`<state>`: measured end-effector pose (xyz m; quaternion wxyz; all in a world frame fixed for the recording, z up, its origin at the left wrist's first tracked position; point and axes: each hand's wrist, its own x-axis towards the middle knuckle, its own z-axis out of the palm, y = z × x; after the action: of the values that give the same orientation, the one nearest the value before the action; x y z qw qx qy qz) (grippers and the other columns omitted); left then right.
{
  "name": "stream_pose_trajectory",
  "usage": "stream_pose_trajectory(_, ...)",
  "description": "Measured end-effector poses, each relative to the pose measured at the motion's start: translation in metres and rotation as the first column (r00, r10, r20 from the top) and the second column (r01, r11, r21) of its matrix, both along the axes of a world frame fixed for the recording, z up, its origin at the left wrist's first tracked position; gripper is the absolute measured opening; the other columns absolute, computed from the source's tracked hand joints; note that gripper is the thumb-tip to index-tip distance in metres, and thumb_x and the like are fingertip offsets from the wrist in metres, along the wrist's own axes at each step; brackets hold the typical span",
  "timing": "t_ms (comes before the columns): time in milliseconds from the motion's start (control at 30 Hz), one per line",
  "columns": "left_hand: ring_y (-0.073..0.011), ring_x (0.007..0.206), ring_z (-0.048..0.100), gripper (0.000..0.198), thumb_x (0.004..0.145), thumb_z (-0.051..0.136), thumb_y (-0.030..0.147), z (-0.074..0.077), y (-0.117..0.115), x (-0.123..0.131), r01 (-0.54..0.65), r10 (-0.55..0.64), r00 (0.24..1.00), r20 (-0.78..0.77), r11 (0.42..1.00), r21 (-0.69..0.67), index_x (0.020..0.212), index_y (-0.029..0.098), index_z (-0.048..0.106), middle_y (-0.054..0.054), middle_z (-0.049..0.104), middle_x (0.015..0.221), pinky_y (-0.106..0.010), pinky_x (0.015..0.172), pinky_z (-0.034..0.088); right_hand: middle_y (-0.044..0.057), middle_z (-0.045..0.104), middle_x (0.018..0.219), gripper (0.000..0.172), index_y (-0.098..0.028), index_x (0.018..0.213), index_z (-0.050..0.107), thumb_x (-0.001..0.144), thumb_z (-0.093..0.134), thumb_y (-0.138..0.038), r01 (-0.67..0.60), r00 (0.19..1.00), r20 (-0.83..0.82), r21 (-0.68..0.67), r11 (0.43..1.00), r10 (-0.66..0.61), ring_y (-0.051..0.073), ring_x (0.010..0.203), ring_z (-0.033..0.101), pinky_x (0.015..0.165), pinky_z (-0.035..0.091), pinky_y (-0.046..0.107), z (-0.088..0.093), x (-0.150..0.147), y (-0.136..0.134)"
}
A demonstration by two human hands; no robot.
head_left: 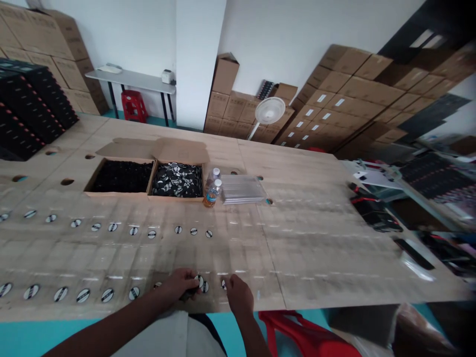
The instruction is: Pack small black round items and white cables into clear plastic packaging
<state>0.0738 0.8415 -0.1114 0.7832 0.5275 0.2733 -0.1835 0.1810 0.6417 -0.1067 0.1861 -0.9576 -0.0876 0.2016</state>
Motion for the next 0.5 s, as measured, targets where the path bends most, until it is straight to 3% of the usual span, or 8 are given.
stream_pose_trajectory(100,-0.0136,0.051,0.057,0.03,0.061,0.068,0.043,0.003,-0.004,0.002,0.076,-0.076,0.997,0.018,0.997,0.021,0.072,0.017,0.056,-0.003,0.068,0.065,-0.024,0.051,0.035,0.001,0.058,0.057,0.041,-0.022,0.063,0.054,0.088,0.037,-0.049,0.088,0.987,-0.152,0.22,0.972,-0.055,0.015,0.057,0.054,0.055,0.035,0.025,-0.001,-0.015,0.01)
stream_pose_trajectory(233,-0.0137,0.052,0.055,0.029,0.062,0.068,0.042,0.009,-0.01,0.004,0.173,-0.175,0.984,0.03,0.982,0.074,0.072,0.016,0.059,-0.002,0.067,0.062,-0.025,0.051,0.034,-0.006,0.045,0.045,0.041,-0.019,0.061,0.055,0.075,0.054,-0.058,0.264,0.896,-0.444,0.483,0.835,-0.026,0.01,0.042,0.039,0.045,0.031,0.024,-0.004,-0.044,0.023)
stream_pose_trajectory(367,-0.0133,0.053,0.056,0.026,0.063,0.066,0.038,0.011,-0.014,0.004,0.179,-0.182,0.982,0.043,0.982,0.066,0.075,0.016,0.06,-0.001,0.066,0.063,-0.025,0.052,0.035,-0.006,0.044,0.043,0.042,-0.019,0.057,0.053,0.067,0.062,-0.059,0.415,0.861,-0.494,0.543,0.73,-0.122,0.008,0.04,0.035,0.042,0.027,0.023,-0.001,-0.045,0.012)
stream_pose_trajectory(500,-0.0145,0.057,0.059,0.023,0.06,0.062,0.031,0.005,-0.014,0.001,0.125,-0.123,0.992,0.028,0.987,-0.1,0.078,0.016,0.061,-0.001,0.067,0.066,-0.025,0.055,0.037,-0.005,0.046,0.044,0.044,-0.02,0.057,0.052,0.066,0.057,-0.063,0.501,0.843,-0.468,0.508,0.701,-0.264,0.009,0.04,0.038,0.041,0.026,0.023,0.003,-0.02,-0.024)
